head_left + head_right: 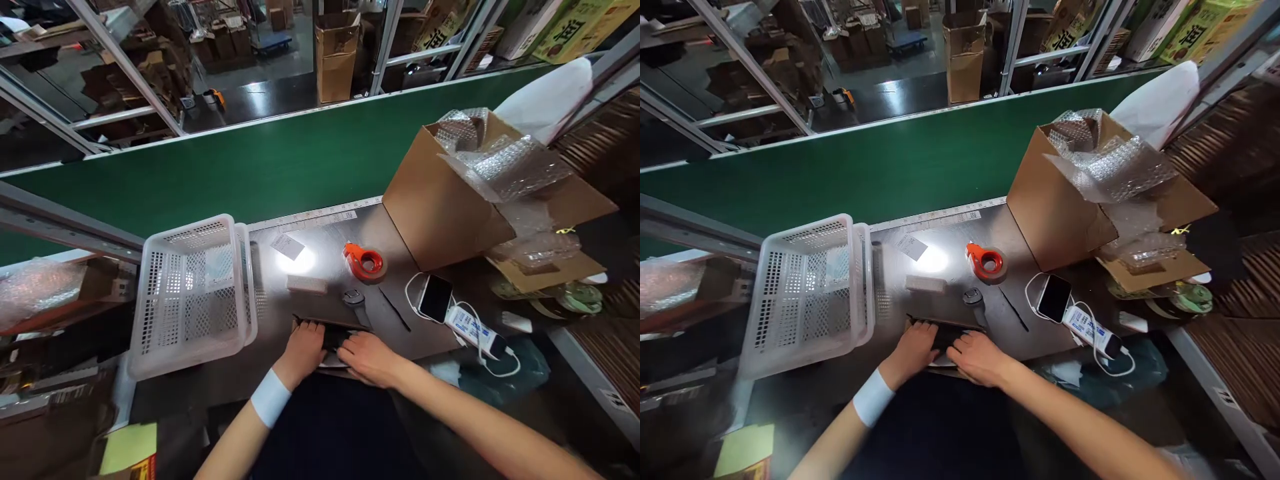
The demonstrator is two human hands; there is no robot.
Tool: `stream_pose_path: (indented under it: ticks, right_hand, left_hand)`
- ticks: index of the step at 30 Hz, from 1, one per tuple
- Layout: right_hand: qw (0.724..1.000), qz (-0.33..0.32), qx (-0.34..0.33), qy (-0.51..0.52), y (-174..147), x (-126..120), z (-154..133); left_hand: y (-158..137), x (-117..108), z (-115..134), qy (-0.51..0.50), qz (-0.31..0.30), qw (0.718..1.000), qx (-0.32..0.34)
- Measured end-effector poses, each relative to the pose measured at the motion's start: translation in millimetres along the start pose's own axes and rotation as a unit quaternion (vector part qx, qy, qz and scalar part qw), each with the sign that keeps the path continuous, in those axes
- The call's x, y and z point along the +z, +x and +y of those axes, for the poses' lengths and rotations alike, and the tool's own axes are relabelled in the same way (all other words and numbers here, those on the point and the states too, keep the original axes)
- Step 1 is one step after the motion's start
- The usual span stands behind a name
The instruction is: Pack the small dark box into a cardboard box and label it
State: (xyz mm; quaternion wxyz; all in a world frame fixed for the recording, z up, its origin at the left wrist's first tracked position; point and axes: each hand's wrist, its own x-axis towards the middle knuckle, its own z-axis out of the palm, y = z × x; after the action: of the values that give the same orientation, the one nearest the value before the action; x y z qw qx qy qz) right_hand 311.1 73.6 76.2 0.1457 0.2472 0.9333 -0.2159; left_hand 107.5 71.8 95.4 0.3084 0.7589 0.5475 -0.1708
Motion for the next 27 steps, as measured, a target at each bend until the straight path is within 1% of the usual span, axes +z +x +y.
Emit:
stream_pose_path:
  ticks: [3,5,7,9,12,14,19,23,27]
  right_hand:
    - [0.997,0.035,0.070,0.018,-4.9,-6.5,0.4]
    - [0.995,0.047,0.089,0.024,-6.3,-9.1,1.2]
    - [0.995,0.039,0.088,0.034,-5.5,-10.5,2.9]
    - [0.997,0.015,0.062,0.044,-3.6,-11.0,6.1]
    - [0.998,-0.018,-0.021,0.049,-1.0,-10.5,12.5]
    - [0.997,-0.023,-0.058,0.049,0.1,-10.0,16.2]
    - [0.996,0.018,-0.058,0.071,0.6,-8.9,18.5]
    - [0.995,0.003,-0.071,0.071,3.6,-5.7,16.8]
    - [0.995,-0.014,-0.090,0.042,8.3,-2.2,22.1]
  left_hand:
    - [-5.4,2.2,-3.4,-0.004,0.004,1.000,-0.010]
    - [-9.4,5.7,-4.4,-0.003,0.001,1.000,-0.014]
    - [-12.9,9.2,-4.0,-0.001,-0.002,1.000,-0.018]
    - [-15.7,11.7,-2.6,-0.002,-0.006,1.000,-0.029]
    - [-18.0,12.8,0.2,-0.013,-0.016,0.998,-0.055]
    - [-17.7,12.5,2.3,-0.020,-0.020,0.997,-0.075]
    - [-15.8,14.0,9.8,-0.034,0.002,0.994,-0.101]
    - [-16.0,20.9,16.6,-0.032,0.007,0.993,-0.114]
    - [-16.9,27.8,17.9,-0.016,0.009,0.994,-0.112]
